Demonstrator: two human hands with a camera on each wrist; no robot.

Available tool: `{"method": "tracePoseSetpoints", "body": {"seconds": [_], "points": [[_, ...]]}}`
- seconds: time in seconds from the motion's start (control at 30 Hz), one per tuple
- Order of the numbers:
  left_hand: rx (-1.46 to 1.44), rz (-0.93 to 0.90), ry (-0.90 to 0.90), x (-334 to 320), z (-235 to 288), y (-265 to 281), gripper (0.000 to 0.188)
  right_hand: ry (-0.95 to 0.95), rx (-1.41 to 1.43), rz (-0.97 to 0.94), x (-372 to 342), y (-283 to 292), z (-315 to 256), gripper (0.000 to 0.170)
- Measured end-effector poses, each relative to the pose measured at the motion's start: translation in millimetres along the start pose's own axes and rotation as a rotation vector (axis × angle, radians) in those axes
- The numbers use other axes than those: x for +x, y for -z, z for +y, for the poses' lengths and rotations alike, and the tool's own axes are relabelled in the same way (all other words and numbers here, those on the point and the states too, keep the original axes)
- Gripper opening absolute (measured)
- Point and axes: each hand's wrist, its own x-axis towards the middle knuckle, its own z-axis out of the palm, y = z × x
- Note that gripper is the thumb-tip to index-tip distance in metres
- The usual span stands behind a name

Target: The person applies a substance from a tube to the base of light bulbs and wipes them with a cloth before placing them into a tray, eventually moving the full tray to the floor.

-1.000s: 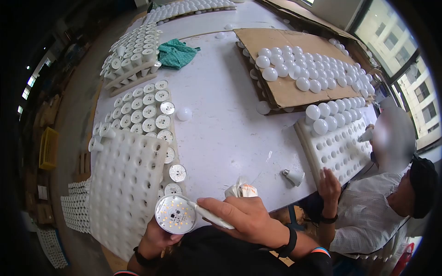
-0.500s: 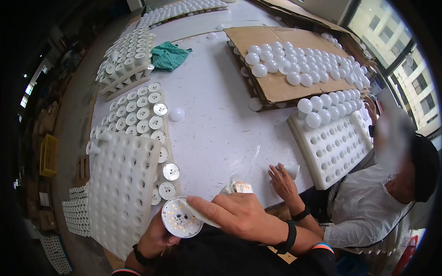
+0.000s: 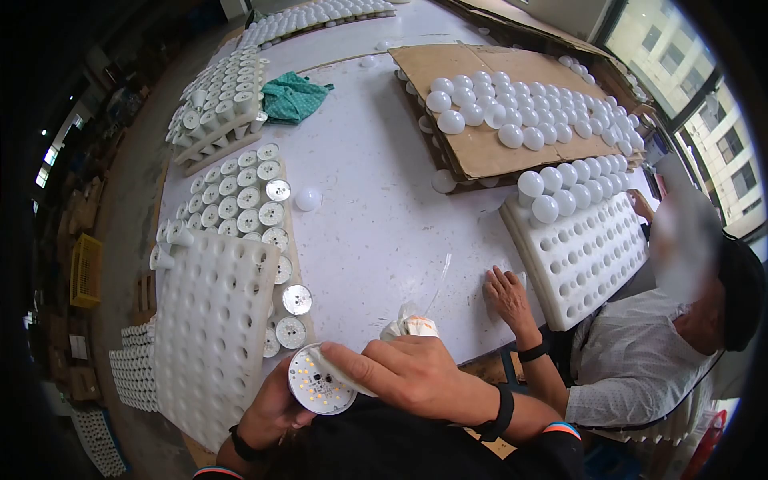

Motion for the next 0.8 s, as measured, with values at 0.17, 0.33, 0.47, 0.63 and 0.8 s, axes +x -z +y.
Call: {"method": "tracePoseSetpoints", "body": {"seconds": [0.17, 0.33, 0.47, 0.63, 0.8], "points": [[-0.002, -0.007, 0.007, 1, -1, 1, 0.046, -0.004, 0.029, 0.018, -1, 0, 1, 0.054], [0.034, 0.006, -0.029, -2, -3, 4, 0.046, -0.011, -0.004, 0.020, -4, -1, 2, 0.051], [-0.060, 0.018, -0.179, -5, -8, 6, 0.039, -0.046, 0.013, 0.021, -3, 2, 0, 0.048], [-0.032, 0.070, -0.312, -11, -2, -3, 0.043, -0.055, -0.016, -0.020, -3, 3, 0, 0.029], [0.052, 0.063, -0.451, -15, -5, -1, 0.038, -0.085, 0.020, -0.057, -3, 2, 0, 0.022]]}}
